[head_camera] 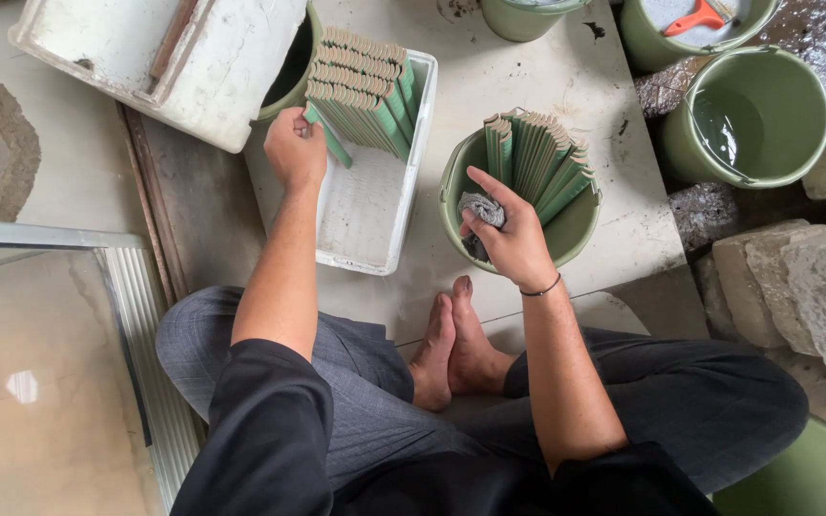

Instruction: The person sits cross-legged on the floor and repeatedly wipes individual light-colored wooden sticks with a gray cloth. They pick up each stick from a green bucket, wipe it, and place it into a white container. The process is repetitive and continues throughout the video.

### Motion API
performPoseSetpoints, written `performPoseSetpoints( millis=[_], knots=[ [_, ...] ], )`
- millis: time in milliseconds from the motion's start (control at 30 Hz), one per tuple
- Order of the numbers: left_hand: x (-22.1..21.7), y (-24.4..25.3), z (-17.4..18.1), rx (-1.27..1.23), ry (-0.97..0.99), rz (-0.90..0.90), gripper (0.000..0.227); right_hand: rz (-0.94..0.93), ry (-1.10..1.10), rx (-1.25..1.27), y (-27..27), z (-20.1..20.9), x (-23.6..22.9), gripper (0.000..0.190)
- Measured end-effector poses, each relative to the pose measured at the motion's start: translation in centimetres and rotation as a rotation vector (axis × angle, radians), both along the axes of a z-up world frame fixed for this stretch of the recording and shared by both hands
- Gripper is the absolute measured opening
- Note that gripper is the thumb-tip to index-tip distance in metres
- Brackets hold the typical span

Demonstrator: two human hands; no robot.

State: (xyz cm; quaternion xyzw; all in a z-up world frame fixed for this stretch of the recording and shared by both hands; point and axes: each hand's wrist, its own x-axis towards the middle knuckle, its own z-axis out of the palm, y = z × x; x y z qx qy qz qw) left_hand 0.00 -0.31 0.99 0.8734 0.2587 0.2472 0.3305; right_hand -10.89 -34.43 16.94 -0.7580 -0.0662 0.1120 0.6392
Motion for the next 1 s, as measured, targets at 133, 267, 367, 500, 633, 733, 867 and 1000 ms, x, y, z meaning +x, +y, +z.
performPoseSetpoints(
  millis=[133,267,367,500,633,733,867,1000],
  knots=[
    [0.2,-0.3,0.9,-0.051,0.05,0.019,0.015,0.003,0.008,-0.001,0.3,-0.6,0.3,0.054],
    [0.2,-0.6,1.2,-0.114,0.043,0.057,0.016,0.004,0.027,0.019,0.5,-1.0,0.5,0.053],
    [0.5,-0.4,0.9,-0.117,0.058,0.069,0.016,0.005,0.033,0.017,0.5,-1.2,0.6,0.054],
    [0.6,-0.3,0.6,-0.116,0.073,0.086,0.016,0.002,0.04,0.019,0.5,-0.9,0.6,0.054],
    [0.7,-0.3,0.4,-0.153,0.05,0.088,0.015,0.003,0.041,0.015,0.6,-1.1,0.5,0.054],
    [0.6,-0.2,0.4,-0.157,-0.011,0.079,0.014,0.001,0.047,0.025,0.6,-0.9,0.5,0.053],
    [0.6,-0.2,0.6,-0.162,0.027,0.088,0.013,0.002,0.037,0.028,0.6,-1.1,0.7,0.053],
    [0.8,-0.2,0.6,-0.179,0.075,0.115,0.014,0.0,0.033,0.031,0.6,-1.2,0.6,0.053]
  ],
)
